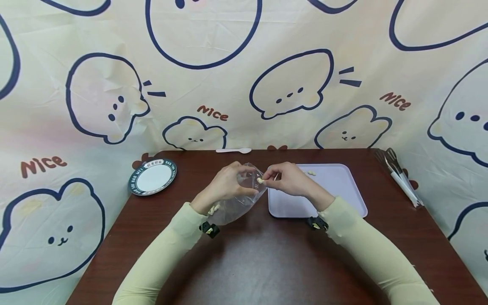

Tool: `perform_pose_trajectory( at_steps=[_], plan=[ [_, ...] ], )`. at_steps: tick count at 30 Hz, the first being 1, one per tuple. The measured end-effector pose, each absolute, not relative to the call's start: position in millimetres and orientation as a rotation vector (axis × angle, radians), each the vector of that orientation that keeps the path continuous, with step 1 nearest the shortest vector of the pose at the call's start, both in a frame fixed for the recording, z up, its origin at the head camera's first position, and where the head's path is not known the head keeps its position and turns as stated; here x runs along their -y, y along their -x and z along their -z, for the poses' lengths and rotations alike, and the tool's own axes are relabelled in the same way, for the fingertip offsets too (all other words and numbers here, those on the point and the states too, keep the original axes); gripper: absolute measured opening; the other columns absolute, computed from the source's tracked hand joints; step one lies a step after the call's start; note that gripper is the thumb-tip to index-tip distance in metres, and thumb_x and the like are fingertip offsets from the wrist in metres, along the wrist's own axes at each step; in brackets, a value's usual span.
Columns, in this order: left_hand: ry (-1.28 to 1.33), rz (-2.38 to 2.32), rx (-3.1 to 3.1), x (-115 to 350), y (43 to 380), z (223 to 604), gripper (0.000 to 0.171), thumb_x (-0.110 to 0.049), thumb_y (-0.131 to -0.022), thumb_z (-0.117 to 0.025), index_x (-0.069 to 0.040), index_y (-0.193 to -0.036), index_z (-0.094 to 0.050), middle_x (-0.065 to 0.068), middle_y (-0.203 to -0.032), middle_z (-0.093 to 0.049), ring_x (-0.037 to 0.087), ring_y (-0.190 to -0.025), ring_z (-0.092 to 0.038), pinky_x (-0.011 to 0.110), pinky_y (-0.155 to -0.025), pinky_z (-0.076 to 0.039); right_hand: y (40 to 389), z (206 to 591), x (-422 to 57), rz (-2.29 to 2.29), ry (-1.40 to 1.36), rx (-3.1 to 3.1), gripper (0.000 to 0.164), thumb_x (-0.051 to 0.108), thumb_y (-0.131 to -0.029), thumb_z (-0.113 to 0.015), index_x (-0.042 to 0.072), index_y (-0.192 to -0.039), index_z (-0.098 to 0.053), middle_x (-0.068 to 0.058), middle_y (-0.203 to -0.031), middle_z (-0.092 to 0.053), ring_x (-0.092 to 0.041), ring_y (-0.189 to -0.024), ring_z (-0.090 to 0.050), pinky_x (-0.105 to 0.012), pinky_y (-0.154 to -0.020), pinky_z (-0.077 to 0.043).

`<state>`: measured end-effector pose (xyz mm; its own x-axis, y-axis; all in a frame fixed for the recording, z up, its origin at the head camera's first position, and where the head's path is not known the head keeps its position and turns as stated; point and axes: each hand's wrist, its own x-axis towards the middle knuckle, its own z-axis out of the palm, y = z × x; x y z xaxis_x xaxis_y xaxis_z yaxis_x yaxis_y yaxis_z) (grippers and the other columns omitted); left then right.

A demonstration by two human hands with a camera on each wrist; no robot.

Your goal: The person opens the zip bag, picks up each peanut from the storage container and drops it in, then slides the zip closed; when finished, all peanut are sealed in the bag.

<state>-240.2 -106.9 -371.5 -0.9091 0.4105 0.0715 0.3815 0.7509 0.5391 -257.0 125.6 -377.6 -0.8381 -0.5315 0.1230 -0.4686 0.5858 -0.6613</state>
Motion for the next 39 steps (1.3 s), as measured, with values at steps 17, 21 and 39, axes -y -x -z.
perform_pose_trajectory(
  at_steps=[17,21,39],
  plan=[
    [-0.678,-0.846,-2.909,108.6,241.8,372.1,0.072,-0.046,-0.073,-0.087,-0.023,-0.136,-0.062,0.0,-0.101,-0.058,0.016,-0.089,-0.056,0.031,-0.072,-0.046,266.2,380.6,-138.6,1.147,0.755,-2.734,0.01,0.025,-0.091,-0.071,0.018,-0.098,-0.074,0.001,-0.087,-0.071,-0.016,-0.07,-0.063,-0.03,-0.06,-0.051],
    [-0.669,-0.843,-2.906,108.6,241.8,372.0,0.072,-0.047,-0.073,-0.087,-0.024,-0.136,-0.062,-0.001,-0.101,-0.058,0.015,-0.09,-0.056,0.03,-0.072,-0.046,274.4,385.7,-150.7,1.162,0.685,-2.749,0.011,0.025,-0.092,-0.071,0.016,-0.098,-0.074,-0.002,-0.088,-0.07,-0.016,-0.067,-0.064,-0.032,-0.06,-0.051],
    [-0.628,-0.886,-2.87,110.7,239.6,372.2,0.072,-0.046,-0.072,-0.088,-0.025,-0.136,-0.063,0.001,-0.104,-0.059,0.016,-0.093,-0.057,0.03,-0.071,-0.047,326.3,436.8,-207.1,1.063,0.275,-2.859,0.016,0.027,-0.095,-0.067,0.013,-0.101,-0.073,-0.006,-0.091,-0.069,-0.018,-0.074,-0.066,-0.03,-0.063,-0.047]
  ],
)
